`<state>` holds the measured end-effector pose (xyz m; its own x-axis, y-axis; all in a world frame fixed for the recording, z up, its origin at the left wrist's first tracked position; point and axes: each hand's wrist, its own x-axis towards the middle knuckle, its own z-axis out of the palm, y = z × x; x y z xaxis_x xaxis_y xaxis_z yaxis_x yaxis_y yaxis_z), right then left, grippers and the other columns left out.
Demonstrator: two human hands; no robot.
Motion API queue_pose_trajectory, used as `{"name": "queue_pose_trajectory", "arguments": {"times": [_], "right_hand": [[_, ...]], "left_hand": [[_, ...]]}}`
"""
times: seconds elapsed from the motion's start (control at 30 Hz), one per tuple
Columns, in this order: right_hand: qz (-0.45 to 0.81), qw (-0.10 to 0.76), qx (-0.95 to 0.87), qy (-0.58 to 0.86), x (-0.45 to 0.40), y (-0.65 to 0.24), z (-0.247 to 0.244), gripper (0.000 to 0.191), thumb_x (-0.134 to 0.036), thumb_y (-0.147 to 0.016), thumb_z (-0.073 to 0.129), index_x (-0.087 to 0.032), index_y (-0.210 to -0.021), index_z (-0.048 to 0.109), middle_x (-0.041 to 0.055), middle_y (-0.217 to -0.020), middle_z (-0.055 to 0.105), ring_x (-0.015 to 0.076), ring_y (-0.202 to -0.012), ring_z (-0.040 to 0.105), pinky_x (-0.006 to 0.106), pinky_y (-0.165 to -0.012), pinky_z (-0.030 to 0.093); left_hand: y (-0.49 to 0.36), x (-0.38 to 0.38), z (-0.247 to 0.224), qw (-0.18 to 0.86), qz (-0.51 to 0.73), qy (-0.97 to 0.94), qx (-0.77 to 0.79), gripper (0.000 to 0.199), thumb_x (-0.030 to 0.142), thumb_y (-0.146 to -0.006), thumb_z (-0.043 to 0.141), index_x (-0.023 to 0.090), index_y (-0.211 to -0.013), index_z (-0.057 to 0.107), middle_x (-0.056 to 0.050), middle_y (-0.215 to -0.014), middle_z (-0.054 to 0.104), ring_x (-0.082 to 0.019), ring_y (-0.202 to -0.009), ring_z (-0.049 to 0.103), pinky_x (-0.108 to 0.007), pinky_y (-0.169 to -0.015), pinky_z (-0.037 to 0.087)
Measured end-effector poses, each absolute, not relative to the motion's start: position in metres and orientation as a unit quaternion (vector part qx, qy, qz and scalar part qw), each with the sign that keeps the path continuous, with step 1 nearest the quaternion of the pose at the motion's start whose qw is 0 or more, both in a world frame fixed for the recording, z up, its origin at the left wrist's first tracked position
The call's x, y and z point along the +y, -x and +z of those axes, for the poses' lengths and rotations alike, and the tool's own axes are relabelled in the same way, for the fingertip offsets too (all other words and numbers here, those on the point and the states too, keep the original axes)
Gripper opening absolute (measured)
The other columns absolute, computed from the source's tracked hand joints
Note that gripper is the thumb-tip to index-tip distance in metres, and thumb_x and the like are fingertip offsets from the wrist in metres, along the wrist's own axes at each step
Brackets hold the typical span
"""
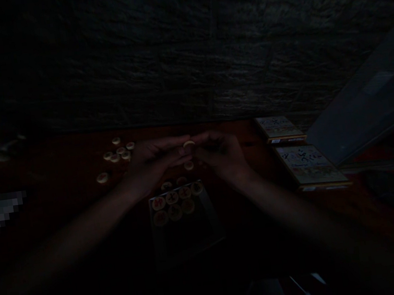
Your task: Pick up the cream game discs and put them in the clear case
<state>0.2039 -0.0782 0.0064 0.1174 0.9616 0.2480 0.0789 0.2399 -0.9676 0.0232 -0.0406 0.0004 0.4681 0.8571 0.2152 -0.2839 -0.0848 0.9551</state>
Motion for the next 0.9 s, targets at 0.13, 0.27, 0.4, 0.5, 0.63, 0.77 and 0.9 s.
{"name": "queue_pose_trajectory", "arguments": {"times": [0.13,0.27,0.4,0.5,0.63,0.77,0.9], "right_hand": [[0.388,0.568,-0.547,0.477,-0.0791,-0.2041,0.0068,0.041,-0.051,-0.071,0.094,-0.018,-0.090,0.081,0.0043,-0.080,0.079,0.0123,-0.060,0.064,0.024,-0.052,0.051],[0.379,0.569,-0.555,0.474,-0.0779,-0.2050,0.0058,0.038,-0.050,-0.072,0.094,-0.018,-0.090,0.081,0.0042,-0.080,0.079,0.0113,-0.057,0.063,0.024,-0.052,0.050],[0.376,0.574,-0.554,0.471,-0.0772,-0.2042,0.0051,0.037,-0.049,-0.071,0.095,-0.019,-0.087,0.081,0.0033,-0.077,0.078,0.0112,-0.055,0.062,0.024,-0.049,0.050],[0.383,0.578,-0.548,0.468,-0.0781,-0.2032,0.0060,0.039,-0.050,-0.069,0.096,-0.019,-0.087,0.081,0.0036,-0.077,0.078,0.0113,-0.055,0.063,0.023,-0.048,0.049],[0.372,0.572,-0.560,0.470,-0.0783,-0.2037,0.0068,0.038,-0.050,-0.070,0.095,-0.018,-0.086,0.081,0.0042,-0.077,0.079,0.0104,-0.053,0.060,0.023,-0.047,0.047],[0.357,0.570,-0.572,0.469,-0.0766,-0.2055,0.0058,0.035,-0.047,-0.073,0.094,-0.017,-0.085,0.081,0.0049,-0.078,0.079,0.0120,-0.056,0.063,0.024,-0.049,0.049],[0.358,0.569,-0.579,0.462,-0.0744,-0.2075,0.0047,0.034,-0.046,-0.074,0.093,-0.017,-0.086,0.081,0.0074,-0.081,0.081,0.0161,-0.064,0.071,0.027,-0.055,0.054]], "left_hand": [[-0.0230,-0.0405,-0.0008,0.627,0.455,-0.583,0.244,0.036,0.037,-0.083,0.089,0.022,-0.116,0.082,-0.010,-0.120,0.082,-0.025,-0.107,0.079,-0.045,-0.100,0.064],[-0.0237,-0.0405,-0.0015,0.629,0.463,-0.575,0.243,0.034,0.034,-0.083,0.089,0.021,-0.113,0.083,-0.010,-0.117,0.082,-0.024,-0.104,0.080,-0.043,-0.097,0.064],[-0.0239,-0.0409,-0.0007,0.634,0.461,-0.573,0.241,0.034,0.036,-0.083,0.090,0.021,-0.113,0.083,-0.010,-0.117,0.083,-0.024,-0.106,0.080,-0.043,-0.099,0.064],[-0.0236,-0.0410,-0.0003,0.634,0.460,-0.572,0.241,0.037,0.037,-0.082,0.091,0.020,-0.113,0.083,-0.011,-0.117,0.082,-0.025,-0.106,0.080,-0.045,-0.099,0.064],[-0.0240,-0.0407,-0.0002,0.633,0.455,-0.580,0.239,0.036,0.036,-0.082,0.090,0.020,-0.114,0.082,-0.011,-0.120,0.082,-0.025,-0.107,0.079,-0.044,-0.098,0.064],[-0.0255,-0.0415,0.0007,0.630,0.452,-0.581,0.247,0.037,0.035,-0.082,0.090,0.019,-0.115,0.082,-0.012,-0.122,0.081,-0.025,-0.104,0.080,-0.043,-0.096,0.064],[-0.0266,-0.0429,0.0022,0.627,0.451,-0.582,0.252,0.036,0.033,-0.083,0.090,0.020,-0.115,0.082,-0.011,-0.122,0.081,-0.024,-0.102,0.080,-0.042,-0.097,0.064]]}}
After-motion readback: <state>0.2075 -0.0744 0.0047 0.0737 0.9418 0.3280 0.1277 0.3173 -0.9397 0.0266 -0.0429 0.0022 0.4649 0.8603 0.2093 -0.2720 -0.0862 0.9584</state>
